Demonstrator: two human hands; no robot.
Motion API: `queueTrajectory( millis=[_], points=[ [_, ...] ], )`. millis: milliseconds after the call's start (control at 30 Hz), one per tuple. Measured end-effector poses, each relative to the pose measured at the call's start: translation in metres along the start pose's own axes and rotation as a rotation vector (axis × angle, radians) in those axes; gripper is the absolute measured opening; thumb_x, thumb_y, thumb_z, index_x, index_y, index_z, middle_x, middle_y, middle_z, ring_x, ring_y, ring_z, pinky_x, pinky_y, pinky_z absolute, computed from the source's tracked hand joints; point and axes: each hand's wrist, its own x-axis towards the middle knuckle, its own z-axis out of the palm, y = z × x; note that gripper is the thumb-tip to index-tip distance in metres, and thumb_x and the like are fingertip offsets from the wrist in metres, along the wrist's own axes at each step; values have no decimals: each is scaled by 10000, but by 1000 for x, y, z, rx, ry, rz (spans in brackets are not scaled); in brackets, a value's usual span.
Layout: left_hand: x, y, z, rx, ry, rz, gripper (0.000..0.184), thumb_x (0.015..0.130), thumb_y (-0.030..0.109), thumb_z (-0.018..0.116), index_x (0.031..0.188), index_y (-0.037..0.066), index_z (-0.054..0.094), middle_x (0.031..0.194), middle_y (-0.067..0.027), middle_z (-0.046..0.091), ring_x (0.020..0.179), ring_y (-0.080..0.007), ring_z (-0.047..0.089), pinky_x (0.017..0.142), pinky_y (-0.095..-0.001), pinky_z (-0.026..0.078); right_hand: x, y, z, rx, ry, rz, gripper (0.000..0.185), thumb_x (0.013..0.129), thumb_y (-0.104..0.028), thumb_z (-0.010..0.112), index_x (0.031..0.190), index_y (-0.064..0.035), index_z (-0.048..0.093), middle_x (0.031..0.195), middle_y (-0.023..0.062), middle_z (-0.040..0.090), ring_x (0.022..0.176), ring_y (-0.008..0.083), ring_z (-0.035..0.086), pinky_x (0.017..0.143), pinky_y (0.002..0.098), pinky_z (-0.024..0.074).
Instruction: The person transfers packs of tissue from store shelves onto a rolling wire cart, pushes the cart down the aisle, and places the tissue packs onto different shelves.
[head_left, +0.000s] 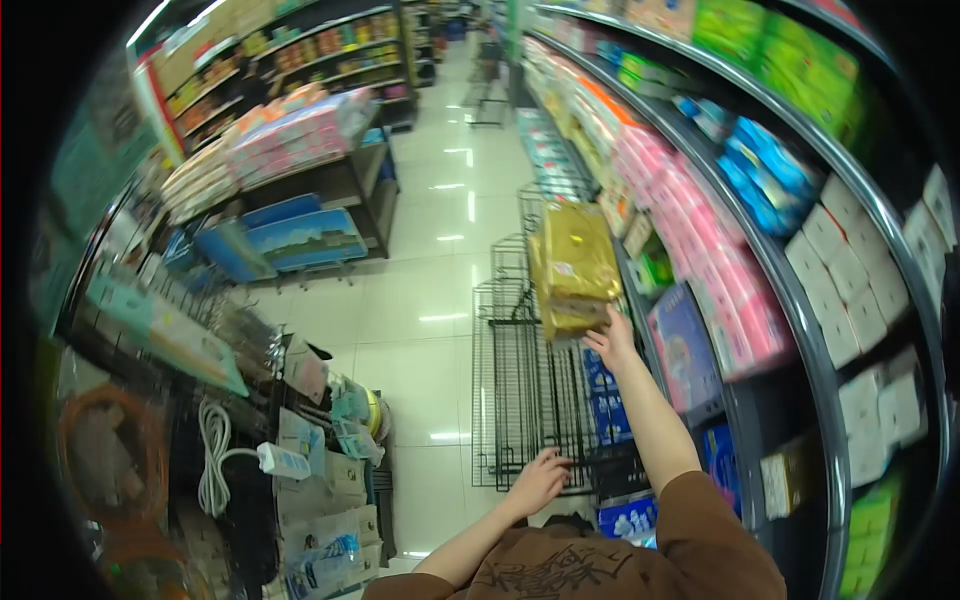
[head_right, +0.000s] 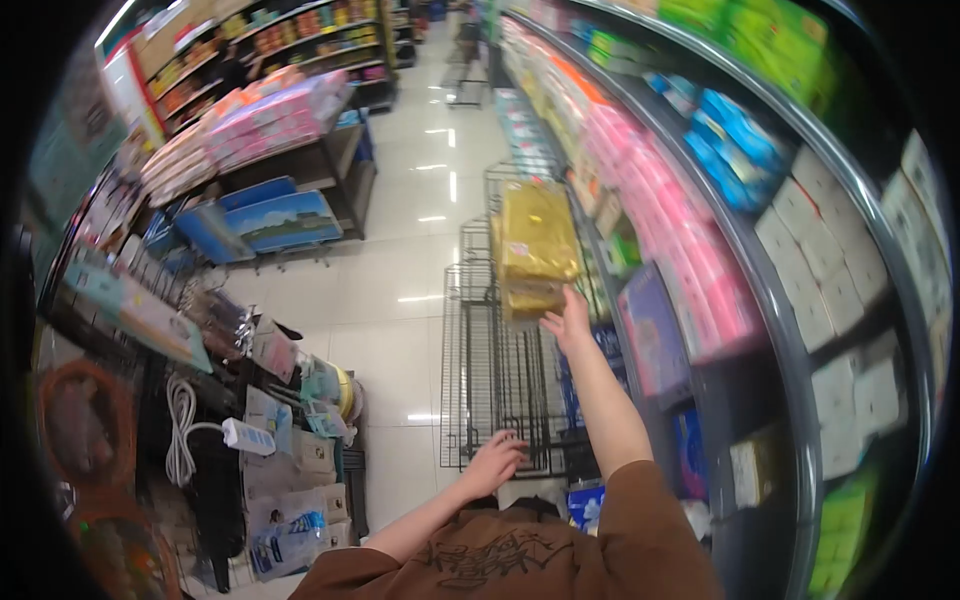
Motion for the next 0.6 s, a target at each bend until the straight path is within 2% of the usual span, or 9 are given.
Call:
queueTrajectory(
  millis=[67,133,167,267,367,433,467,533,600],
  points=[
    [4,0,1,-2,-19,16,123,873,89,568,946,54,661,1271,-80,590,1312,-356,414,1049,-464,403,-28,16,-40,73,-138,-64,612,983,-391,558,1444,-50,343,1409,254,445,1218,414,523,964,505,497],
    [7,0,3,-29,7,38,152,860,64,548,953,44,666,1241,-90,609,1291,-372,432,1048,-479,398,-83,8,-76,163,-228,-98,503,977,-381,553,1300,-10,450,1212,188,613,1043,327,634,878,440,535],
    [8,1,5,-61,31,44,167,862,55,543,973,39,668,1199,-105,628,1270,-391,447,1048,-494,392,-120,-6,-91,189,-157,-135,453,986,-387,541,1225,-3,506,1132,180,652,953,302,664,861,423,545],
    [8,-1,15,-90,72,63,137,866,49,537,932,37,657,1168,-106,643,1237,-397,457,1036,-487,382,-166,-13,-205,348,83,-285,470,974,-408,557,1215,-8,501,1120,179,649,950,296,661,853,430,549],
    [4,0,22,-83,108,63,134,857,40,534,918,41,654,1141,-100,652,1217,-385,464,1033,-479,375,-219,-27,-316,513,525,-310,599,847,-537,677,1153,-44,531,1108,153,634,982,279,634,903,433,528],
    [5,-6,26,-80,113,79,139,848,32,533,915,44,654,1118,-95,657,1204,-377,468,1032,-472,370,-245,-29,-392,680,717,-277,662,815,-592,689,1136,-34,536,1097,141,619,1031,272,606,933,434,506],
    [5,-7,27,-89,111,78,143,842,26,530,910,47,654,1109,-92,658,1197,-375,468,1033,-467,365,-261,-37,-411,657,826,-258,884,786,-677,667,1307,4,452,1184,163,592,1029,306,607,921,449,513],
    [5,-7,28,-106,117,84,140,838,23,525,894,47,651,1091,-95,659,1187,-372,468,1034,-463,353,-274,-42,-460,807,818,-176,830,819,-693,618,1234,17,506,1118,167,623,1019,304,616,921,451,510],
    [6,-10,30,-101,117,98,125,841,30,513,866,35,635,1057,-112,656,1181,-370,464,1034,-467,337,-269,-36,-506,772,778,-143,712,891,-656,542,1109,22,558,1052,174,651,1004,309,626,927,459,508]
  ],
)
